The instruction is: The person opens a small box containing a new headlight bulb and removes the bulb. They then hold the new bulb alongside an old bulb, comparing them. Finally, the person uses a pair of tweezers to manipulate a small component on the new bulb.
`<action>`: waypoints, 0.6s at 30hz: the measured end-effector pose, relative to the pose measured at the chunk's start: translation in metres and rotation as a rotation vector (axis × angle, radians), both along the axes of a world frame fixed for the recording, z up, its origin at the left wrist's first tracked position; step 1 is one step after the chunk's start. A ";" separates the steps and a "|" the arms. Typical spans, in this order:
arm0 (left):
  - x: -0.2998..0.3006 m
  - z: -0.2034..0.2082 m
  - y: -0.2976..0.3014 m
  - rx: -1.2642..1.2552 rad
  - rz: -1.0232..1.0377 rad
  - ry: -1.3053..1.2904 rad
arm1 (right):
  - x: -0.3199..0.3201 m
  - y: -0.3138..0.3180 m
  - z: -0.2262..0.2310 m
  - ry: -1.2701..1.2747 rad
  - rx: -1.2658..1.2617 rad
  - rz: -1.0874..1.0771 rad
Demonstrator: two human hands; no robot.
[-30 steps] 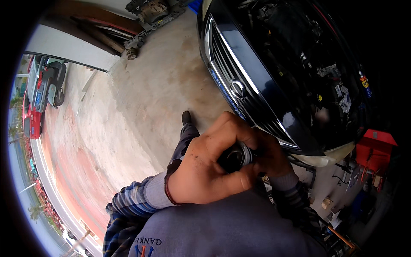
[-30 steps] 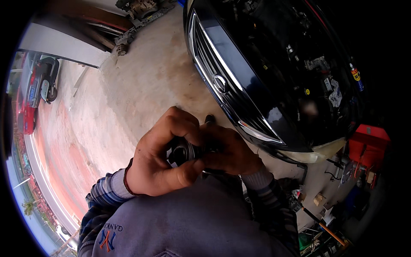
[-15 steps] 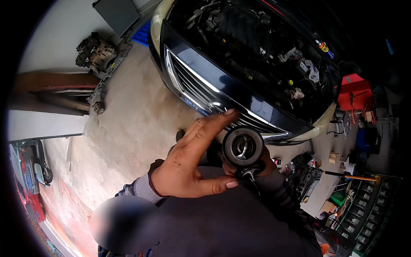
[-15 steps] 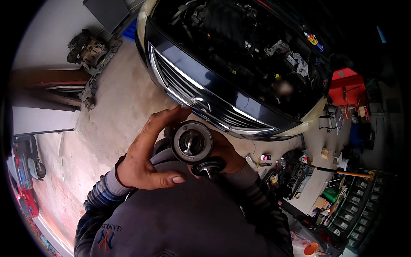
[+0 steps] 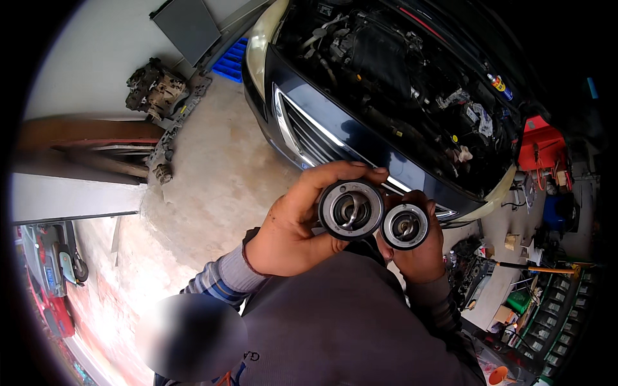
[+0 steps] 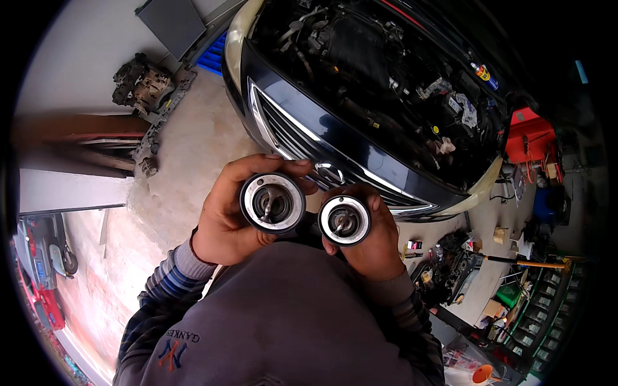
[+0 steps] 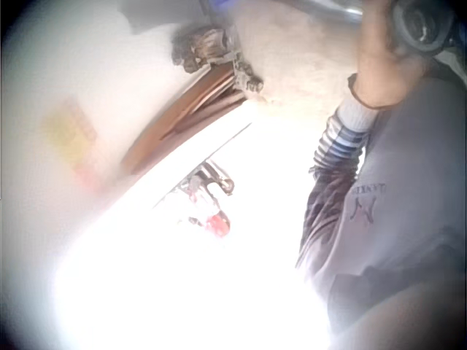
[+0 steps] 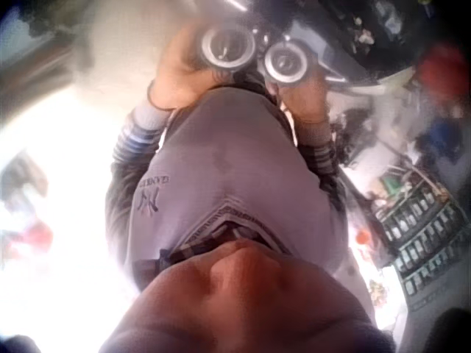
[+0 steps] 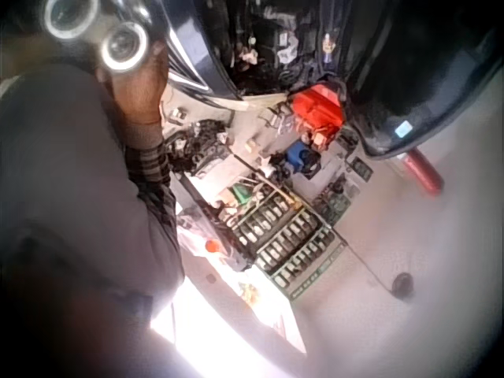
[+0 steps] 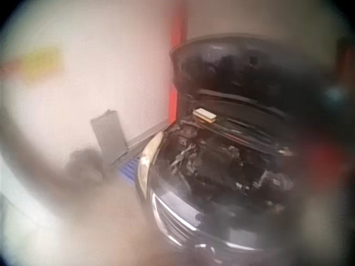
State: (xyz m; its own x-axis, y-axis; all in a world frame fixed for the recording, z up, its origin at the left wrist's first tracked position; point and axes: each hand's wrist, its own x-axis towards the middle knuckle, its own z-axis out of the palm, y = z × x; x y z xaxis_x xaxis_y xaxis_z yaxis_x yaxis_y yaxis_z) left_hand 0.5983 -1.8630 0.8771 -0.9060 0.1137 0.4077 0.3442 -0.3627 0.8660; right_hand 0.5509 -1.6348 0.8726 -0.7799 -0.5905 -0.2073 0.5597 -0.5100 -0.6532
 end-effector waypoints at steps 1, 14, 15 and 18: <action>-0.002 0.003 0.000 0.021 -0.004 -0.025 | -0.004 0.006 0.002 0.011 -0.030 0.036; -0.035 0.010 0.031 -0.054 0.062 0.006 | -0.046 0.027 0.015 0.088 -0.328 0.240; -0.036 0.012 0.033 -0.048 0.043 -0.012 | -0.048 0.029 0.016 0.070 -0.336 0.233; -0.042 0.013 0.035 0.008 0.020 -0.036 | -0.058 0.035 0.015 0.081 -0.270 0.267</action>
State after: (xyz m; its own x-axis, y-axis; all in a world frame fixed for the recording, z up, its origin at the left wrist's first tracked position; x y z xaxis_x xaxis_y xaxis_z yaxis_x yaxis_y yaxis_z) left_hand 0.5568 -1.8279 0.8896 -0.9223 0.0926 0.3752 0.3197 -0.3626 0.8754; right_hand 0.4925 -1.5998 0.8872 -0.5985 -0.8002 0.0396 0.6483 -0.5128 -0.5628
